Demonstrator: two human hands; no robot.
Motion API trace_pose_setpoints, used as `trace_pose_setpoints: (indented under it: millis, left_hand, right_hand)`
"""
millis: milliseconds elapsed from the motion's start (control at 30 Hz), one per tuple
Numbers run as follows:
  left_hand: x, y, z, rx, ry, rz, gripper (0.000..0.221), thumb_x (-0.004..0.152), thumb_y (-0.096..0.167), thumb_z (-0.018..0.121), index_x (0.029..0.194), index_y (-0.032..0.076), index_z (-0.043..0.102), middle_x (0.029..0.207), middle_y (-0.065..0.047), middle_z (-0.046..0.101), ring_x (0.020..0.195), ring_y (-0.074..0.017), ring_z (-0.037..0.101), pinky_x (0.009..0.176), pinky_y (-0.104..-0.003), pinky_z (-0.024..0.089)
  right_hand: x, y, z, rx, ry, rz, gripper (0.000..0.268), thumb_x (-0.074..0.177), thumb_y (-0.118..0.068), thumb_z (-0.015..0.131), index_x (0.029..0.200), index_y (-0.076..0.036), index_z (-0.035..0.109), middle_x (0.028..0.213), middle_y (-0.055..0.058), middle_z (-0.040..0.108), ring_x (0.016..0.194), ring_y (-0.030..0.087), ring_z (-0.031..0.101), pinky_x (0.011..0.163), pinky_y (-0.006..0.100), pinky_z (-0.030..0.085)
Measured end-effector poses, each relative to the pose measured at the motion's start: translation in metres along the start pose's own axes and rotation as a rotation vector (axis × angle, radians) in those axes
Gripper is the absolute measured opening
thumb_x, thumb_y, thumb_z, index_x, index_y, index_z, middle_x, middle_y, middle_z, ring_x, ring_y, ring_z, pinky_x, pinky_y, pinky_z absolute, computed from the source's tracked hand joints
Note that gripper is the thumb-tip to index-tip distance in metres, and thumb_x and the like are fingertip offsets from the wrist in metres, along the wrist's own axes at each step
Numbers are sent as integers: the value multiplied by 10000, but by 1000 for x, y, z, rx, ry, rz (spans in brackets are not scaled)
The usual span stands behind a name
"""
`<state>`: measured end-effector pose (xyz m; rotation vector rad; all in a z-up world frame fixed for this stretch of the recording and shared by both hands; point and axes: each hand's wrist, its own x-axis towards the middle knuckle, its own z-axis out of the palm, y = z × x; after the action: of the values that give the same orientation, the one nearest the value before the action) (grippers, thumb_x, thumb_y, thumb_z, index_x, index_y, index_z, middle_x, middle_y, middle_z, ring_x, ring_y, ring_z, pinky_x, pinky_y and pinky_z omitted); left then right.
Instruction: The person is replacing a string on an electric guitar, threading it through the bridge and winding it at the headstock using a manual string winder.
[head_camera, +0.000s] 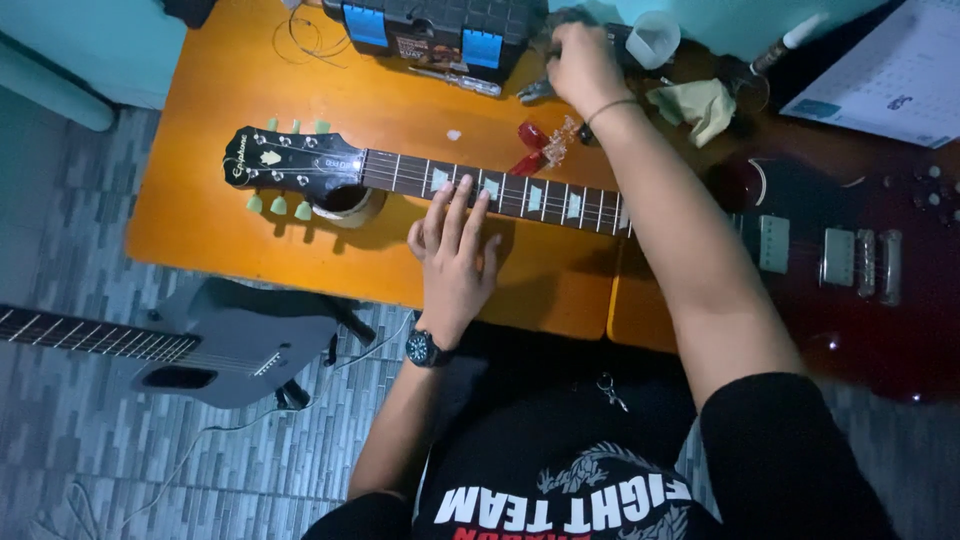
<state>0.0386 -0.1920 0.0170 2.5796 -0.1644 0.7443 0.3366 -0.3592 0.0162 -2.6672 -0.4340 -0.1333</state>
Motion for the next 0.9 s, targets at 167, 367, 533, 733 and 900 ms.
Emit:
trace_pose_setpoints:
  millis: [167,367,533,733,900]
  left_hand:
    - [2,1,-8,-26,-49,-9,550,1051,231,646,1556,136,448,1655,-95,369,1540,-291,319,1128,-452,271]
    - [5,2,-13,-46,-58,-10,559,1035,226,685,1541,133,466,1643,-95,390,1531,-288,330,1110,-451,280]
    - [8,10,-10,-73,-38,-39,534,1016,235,696,1508,154,503,1632,-74,405,1511,-286,343,1103,-464,268]
    - [30,41,-15,-232,119,-130,319,1044,204,632,1357,147,600,1420,-30,604,1372,-248,479,1076,-417,286]
    - [63,78,-18,-994,27,-231,264,1070,208,563,1260,29,606,1258,-131,683,1147,-218,650,984,-325,521]
  right_hand:
    - [35,11,25,-289,22,27,79,915,-27,731,990,-23,757,967,213,741,828,403,733,631,430,620]
    - [34,19,12,-61,105,15,126,976,-50,678,868,-116,674,850,122,703,790,328,690,606,401,566]
    - [14,30,-28,322,258,30,230,982,-220,789,793,-203,658,863,-33,762,825,178,715,748,423,530]
    - [-65,-1,-113,752,115,-34,64,1111,-156,594,1121,-101,624,885,33,689,648,82,629,494,198,485]
    - [-185,-40,-172,987,-76,-7,138,1092,-256,524,1059,-131,570,894,1,572,654,79,525,566,192,493]
